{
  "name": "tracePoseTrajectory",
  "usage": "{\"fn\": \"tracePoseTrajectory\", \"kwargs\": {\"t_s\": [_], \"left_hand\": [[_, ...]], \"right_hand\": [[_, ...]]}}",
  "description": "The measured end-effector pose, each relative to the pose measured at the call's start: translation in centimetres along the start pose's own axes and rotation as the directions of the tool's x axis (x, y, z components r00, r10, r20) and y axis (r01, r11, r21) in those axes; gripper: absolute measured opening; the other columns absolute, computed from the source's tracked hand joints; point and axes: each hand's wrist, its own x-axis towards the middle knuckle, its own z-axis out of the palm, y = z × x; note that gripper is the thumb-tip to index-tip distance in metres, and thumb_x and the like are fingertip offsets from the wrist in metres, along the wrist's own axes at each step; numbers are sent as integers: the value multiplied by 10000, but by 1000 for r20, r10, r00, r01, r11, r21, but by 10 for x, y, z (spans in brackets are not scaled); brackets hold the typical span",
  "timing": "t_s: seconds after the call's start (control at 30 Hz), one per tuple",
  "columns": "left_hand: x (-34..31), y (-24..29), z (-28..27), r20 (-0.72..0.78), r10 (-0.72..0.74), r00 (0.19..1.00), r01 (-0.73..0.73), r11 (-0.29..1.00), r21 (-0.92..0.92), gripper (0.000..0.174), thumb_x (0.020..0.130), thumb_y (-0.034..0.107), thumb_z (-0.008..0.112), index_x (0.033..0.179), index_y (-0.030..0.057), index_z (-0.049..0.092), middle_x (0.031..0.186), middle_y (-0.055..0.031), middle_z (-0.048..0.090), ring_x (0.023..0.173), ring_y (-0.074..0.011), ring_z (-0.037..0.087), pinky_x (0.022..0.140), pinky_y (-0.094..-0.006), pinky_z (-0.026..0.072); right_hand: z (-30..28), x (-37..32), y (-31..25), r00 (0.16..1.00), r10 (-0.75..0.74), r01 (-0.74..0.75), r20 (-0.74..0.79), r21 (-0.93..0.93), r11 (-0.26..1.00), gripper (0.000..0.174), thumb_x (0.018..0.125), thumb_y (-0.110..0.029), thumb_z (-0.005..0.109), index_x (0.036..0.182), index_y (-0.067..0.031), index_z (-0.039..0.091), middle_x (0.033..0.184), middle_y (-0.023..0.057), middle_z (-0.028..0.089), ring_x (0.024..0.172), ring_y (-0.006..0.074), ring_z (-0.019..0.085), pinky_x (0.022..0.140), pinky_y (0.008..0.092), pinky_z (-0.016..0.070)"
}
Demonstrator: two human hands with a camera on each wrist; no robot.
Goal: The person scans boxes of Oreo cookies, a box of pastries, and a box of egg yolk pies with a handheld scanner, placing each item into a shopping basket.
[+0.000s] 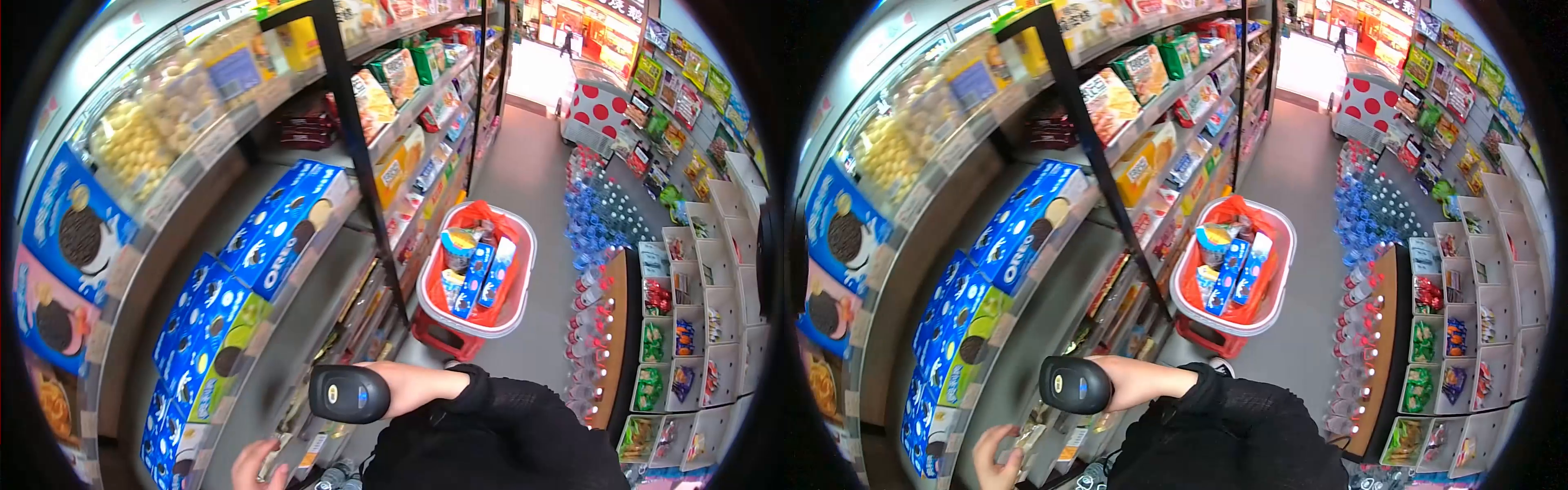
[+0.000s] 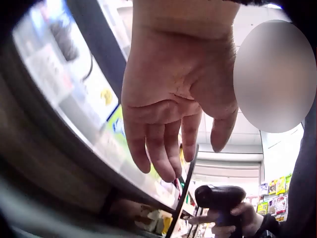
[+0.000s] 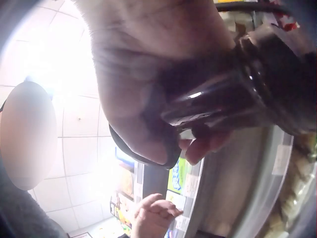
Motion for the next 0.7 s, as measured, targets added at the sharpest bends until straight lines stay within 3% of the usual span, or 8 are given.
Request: {"fn": "tracePoseTrajectory", "kwargs": {"t_s": [0.13, 0.2, 0.27, 0.33, 0.37, 0.53, 0.6, 0.7], "left_hand": [[42, -33, 66, 135, -30, 990, 46, 991, -122, 389, 656, 72, 610, 1030, -15, 542, 951, -135, 581, 902, -230, 555, 798, -308, 412], [66, -27, 94, 261, -33, 965, 82, 980, -179, 374, 683, 17, 605, 1048, -15, 531, 944, -117, 587, 887, -190, 563, 786, -286, 422], [90, -32, 120, 375, -24, 927, 135, 953, -273, 408, 724, 71, 622, 1104, -8, 496, 993, -112, 572, 916, -173, 550, 809, -294, 420], [117, -31, 145, 624, -11, 781, 267, 910, -318, 544, 696, 194, 672, 1159, 11, 455, 1078, -132, 529, 987, -215, 509, 829, -300, 403], [128, -25, 159, 640, 26, 768, 225, 925, -308, 501, 753, 211, 634, 1171, 11, 442, 1053, -111, 544, 943, -161, 523, 795, -272, 417], [198, 4, 245, 745, 34, 666, 215, 948, -236, 475, 791, 197, 598, 1185, 2, 418, 1073, -111, 532, 972, -142, 515, 832, -272, 414], [217, -6, 301, 733, 38, 679, 206, 949, -240, 471, 788, 211, 596, 1172, -1, 426, 1078, -119, 533, 986, -159, 520, 829, -280, 418], [247, 25, 357, 635, 57, 770, 78, 980, -183, 546, 740, 231, 618, 1180, -10, 402, 1079, -180, 520, 1019, -272, 508, 847, -328, 409]], "right_hand": [[-45, -35, -2, 981, 176, -171, -79, 56, 984, 537, 627, -100, 676, 1109, -10, 458, 1033, 127, 529, 954, 217, 511, 846, 307, 390], [-70, -55, 0, 970, 174, -174, -172, 16, 985, 515, 633, -105, 676, 1094, -6, 469, 1045, 135, 530, 960, 213, 511, 842, 303, 394], [-95, -79, 4, 936, 271, -271, -226, 31, 962, 525, 637, -105, 670, 1109, -14, 459, 1030, 120, 544, 935, 188, 525, 821, 297, 411], [-119, -98, 11, 878, 397, -401, -268, 41, 915, 536, 639, -101, 666, 1123, -20, 451, 1022, 102, 551, 927, 164, 526, 813, 293, 417], [-130, -107, 8, 864, 337, -346, -374, 45, 937, 525, 643, -101, 666, 1117, -22, 454, 998, 91, 563, 922, 146, 524, 802, 290, 422], [-182, -160, 32, 704, 527, -526, -476, 150, 837, 541, 633, -111, 702, 1109, -14, 464, 1012, 87, 571, 923, 147, 535, 816, 293, 418], [-197, -175, 34, 668, 497, -480, -553, 190, 857, 519, 632, -113, 706, 1090, -12, 482, 1003, 84, 576, 916, 145, 540, 809, 292, 422], [-214, -199, 27, 550, 545, -488, -633, 286, 825, 479, 629, -89, 706, 1058, -13, 507, 965, 65, 588, 878, 123, 540, 785, 283, 429]]}}
